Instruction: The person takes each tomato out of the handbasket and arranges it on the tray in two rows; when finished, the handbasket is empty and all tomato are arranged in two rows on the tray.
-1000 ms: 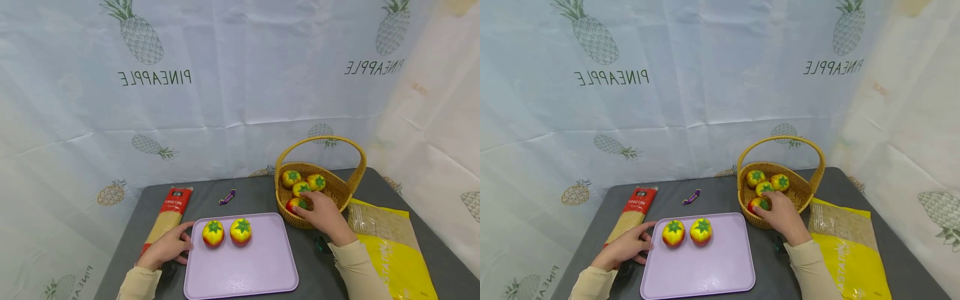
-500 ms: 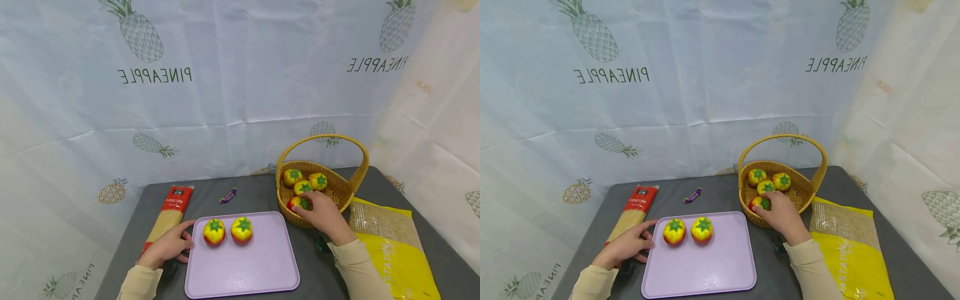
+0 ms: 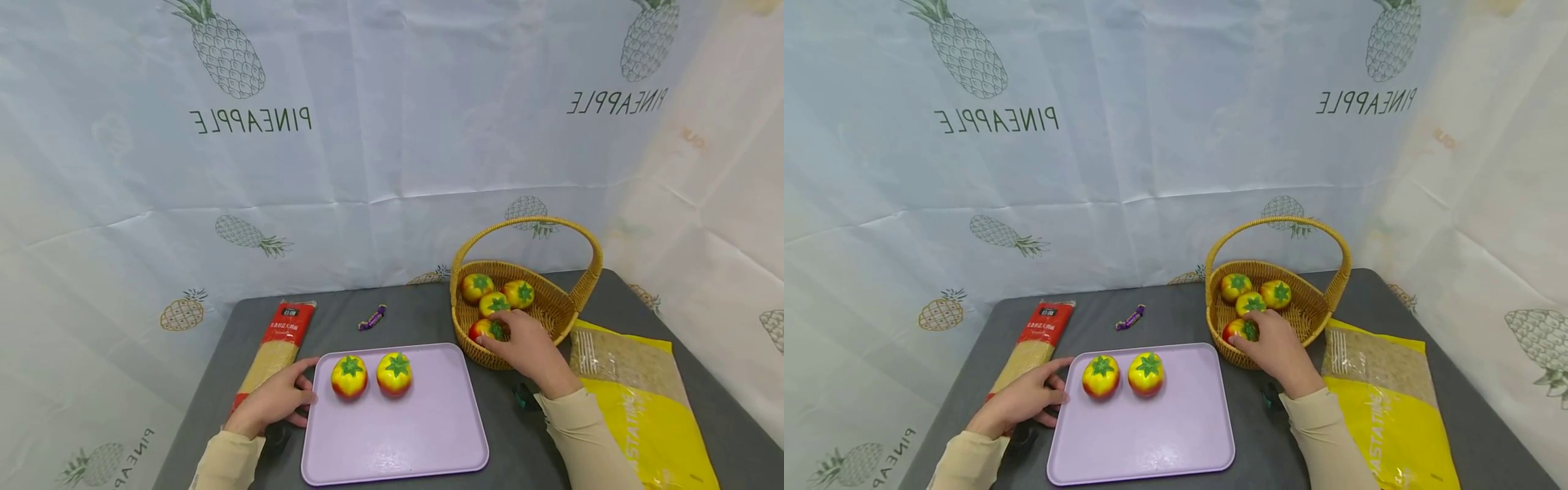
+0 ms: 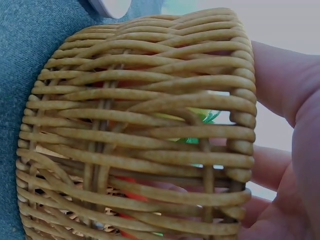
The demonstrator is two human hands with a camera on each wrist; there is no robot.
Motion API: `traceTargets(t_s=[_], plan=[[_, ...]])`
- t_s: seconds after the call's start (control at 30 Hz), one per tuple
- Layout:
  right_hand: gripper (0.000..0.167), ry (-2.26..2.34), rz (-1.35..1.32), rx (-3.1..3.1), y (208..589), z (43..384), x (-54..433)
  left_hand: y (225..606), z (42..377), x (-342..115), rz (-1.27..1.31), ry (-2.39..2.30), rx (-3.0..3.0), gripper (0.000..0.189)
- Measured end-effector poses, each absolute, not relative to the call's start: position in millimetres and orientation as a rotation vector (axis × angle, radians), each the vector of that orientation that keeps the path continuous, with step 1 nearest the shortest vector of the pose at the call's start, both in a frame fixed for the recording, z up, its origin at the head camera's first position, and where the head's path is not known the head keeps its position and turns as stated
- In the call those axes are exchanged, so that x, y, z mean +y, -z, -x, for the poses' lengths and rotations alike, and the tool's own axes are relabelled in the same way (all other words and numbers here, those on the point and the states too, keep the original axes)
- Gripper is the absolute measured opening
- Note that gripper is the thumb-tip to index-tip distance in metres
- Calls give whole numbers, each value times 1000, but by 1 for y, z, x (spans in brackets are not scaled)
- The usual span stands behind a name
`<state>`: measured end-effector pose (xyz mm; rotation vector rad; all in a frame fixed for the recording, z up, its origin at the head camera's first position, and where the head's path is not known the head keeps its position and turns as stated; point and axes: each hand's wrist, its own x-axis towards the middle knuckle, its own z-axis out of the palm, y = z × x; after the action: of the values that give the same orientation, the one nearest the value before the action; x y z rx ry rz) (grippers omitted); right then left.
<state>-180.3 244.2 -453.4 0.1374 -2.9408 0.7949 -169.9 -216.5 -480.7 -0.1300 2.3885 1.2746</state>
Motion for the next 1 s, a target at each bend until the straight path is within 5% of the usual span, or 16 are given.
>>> traceTargets(t_s=[1.0], plan=[[58,-769,-219,-2808,404,155,242,482,171,-218,140,-1264,2390,72]])
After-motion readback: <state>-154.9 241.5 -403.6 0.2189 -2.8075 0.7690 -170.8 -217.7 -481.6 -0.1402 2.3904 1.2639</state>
